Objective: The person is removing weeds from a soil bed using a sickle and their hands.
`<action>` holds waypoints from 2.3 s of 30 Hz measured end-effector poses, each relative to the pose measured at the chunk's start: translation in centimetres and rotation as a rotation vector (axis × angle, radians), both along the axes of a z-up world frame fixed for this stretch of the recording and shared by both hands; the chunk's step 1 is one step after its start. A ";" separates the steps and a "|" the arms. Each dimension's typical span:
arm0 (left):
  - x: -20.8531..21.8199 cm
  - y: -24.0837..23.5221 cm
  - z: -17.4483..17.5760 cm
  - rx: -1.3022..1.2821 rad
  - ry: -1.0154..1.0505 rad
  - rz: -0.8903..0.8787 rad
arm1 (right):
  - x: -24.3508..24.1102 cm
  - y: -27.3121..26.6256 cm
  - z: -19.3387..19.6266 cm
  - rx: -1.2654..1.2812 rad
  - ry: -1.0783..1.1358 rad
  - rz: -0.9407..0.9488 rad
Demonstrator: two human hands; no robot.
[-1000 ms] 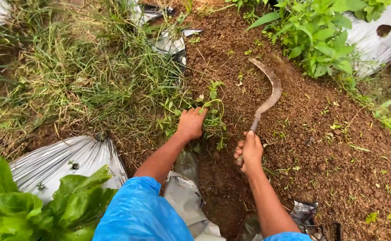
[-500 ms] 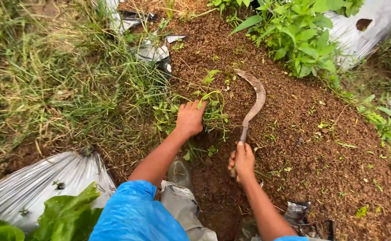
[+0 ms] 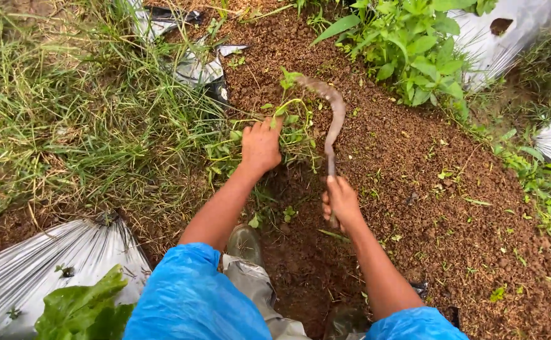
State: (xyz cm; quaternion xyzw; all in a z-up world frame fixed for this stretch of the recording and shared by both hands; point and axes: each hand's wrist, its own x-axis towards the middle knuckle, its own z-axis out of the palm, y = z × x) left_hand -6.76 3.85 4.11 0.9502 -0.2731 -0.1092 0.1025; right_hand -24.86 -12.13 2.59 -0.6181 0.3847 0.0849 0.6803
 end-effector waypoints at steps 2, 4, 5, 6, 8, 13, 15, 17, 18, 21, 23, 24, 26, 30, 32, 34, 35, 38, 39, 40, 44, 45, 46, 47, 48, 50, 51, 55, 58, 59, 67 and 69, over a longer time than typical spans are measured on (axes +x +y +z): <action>0.7 -0.1 -0.3 -0.005 0.006 0.029 | -2.2 -0.8 -1.0 -0.032 0.009 0.007; 1.4 -0.2 -0.9 -0.011 0.019 0.060 | -2.9 -0.9 -1.1 -0.064 0.025 0.016; 1.7 -0.3 -1.5 -0.015 0.016 0.083 | -2.7 -0.6 -0.8 -0.051 -0.003 -0.043; 2.1 -0.4 -1.9 -0.015 0.009 0.102 | -2.3 -0.2 -0.5 -0.035 -0.036 -0.106; 2.3 -0.4 -4.5 -0.063 -0.004 0.095 | -0.5 0.0 -0.1 -0.011 -0.057 -0.113; 2.6 0.7 -6.8 -0.151 -0.026 0.111 | -0.9 -0.5 -0.4 -0.114 -0.042 0.084; 2.6 0.6 -5.7 -0.084 0.067 0.096 | -2.9 -0.6 -0.5 -0.150 -0.031 0.049; 2.9 0.3 -3.3 -0.100 0.063 0.067 | -3.4 -0.7 0.3 -0.114 -0.031 -0.013; 3.6 0.1 -1.9 -0.112 0.039 0.031 | -3.2 -0.7 0.6 -0.073 -0.050 -0.082; 5.8 -2.3 -0.4 -0.048 0.092 -0.014 | -3.0 -1.6 6.2 -0.108 -0.062 -0.104; 6.3 -2.9 0.8 -0.059 0.077 -0.041 | -3.9 -3.6 8.1 -0.129 -0.070 -0.101; 6.6 -3.1 1.5 -0.066 0.061 -0.064 | -4.3 -4.6 9.0 -0.146 -0.078 -0.094; 7.9 -3.2 -2.3 -0.097 0.037 -0.066 | -5.6 -6.5 11.2 -0.181 -0.068 -0.076; 7.9 -3.4 -6.6 -0.166 0.001 -0.112 | -7.7 -8.0 14.1 -0.202 -0.143 -0.105; 5.5 -4.9 1.4 -0.005 0.197 -0.232 | -8.2 -8.1 13.7 -0.183 -0.072 -0.143; 4.2 -6.4 3.8 0.166 0.400 -0.350 | -8.0 -7.8 13.6 -0.155 0.006 -0.182; 4.3 -7.3 2.2 0.174 0.277 -0.393 | -7.5 -7.6 13.8 -0.078 -0.011 -0.206; 5.4 -9.4 1.6 0.140 0.171 -0.355 | -6.1 -7.2 14.4 -0.018 -0.010 -0.216; 5.8 -9.9 2.1 0.103 0.187 -0.280 | -5.8 -7.0 14.5 -0.032 0.009 -0.208; 5.9 -10.4 1.8 0.104 0.192 -0.279 | -6.0 -7.1 14.2 -0.031 0.014 -0.207; 5.7 -11.5 2.1 0.114 0.302 -0.328 | -6.1 -7.7 13.8 -0.071 -0.003 -0.141; 5.2 -11.5 2.3 0.061 0.313 -0.389 | -6.2 -7.8 13.8 -0.057 0.009 -0.145; 4.8 -12.0 2.0 0.063 0.317 -0.391 | -6.2 -8.0 13.6 -0.055 0.013 -0.147; 4.4 -12.6 1.6 0.078 0.311 -0.415 | -6.3 -8.2 13.5 -0.047 0.002 -0.149; 4.0 -13.0 1.2 0.092 0.306 -0.441 | -6.4 -8.3 13.3 -0.039 -0.009 -0.151; 5.0 -13.8 2.3 0.055 0.297 -0.314 | -6.3 -8.4 13.4 -0.022 -0.011 -0.175; 5.4 -14.3 2.8 0.019 0.284 -0.186 | -6.3 -8.5 13.5 -0.007 -0.018 -0.196; 7.7 -15.3 1.2 -0.037 0.398 0.041 | -6.4 -8.8 14.0 -0.022 -0.030 -0.208; 6.9 -16.0 0.9 -0.026 0.287 -0.075 | -6.4 -9.1 13.9 -0.011 -0.034 -0.214; 6.3 -16.2 1.2 -0.027 0.280 -0.161 | -6.5 -9.3 13.7 -0.008 -0.041 -0.209; 7.6 -17.6 4.7 0.105 0.334 -0.129 | -7.2 -10.0 13.4 -0.006 -0.093 -0.192; 8.5 -17.9 4.9 0.159 0.491 -0.004 | -7.5 -10.3 13.4 0.011 -0.099 -0.207</action>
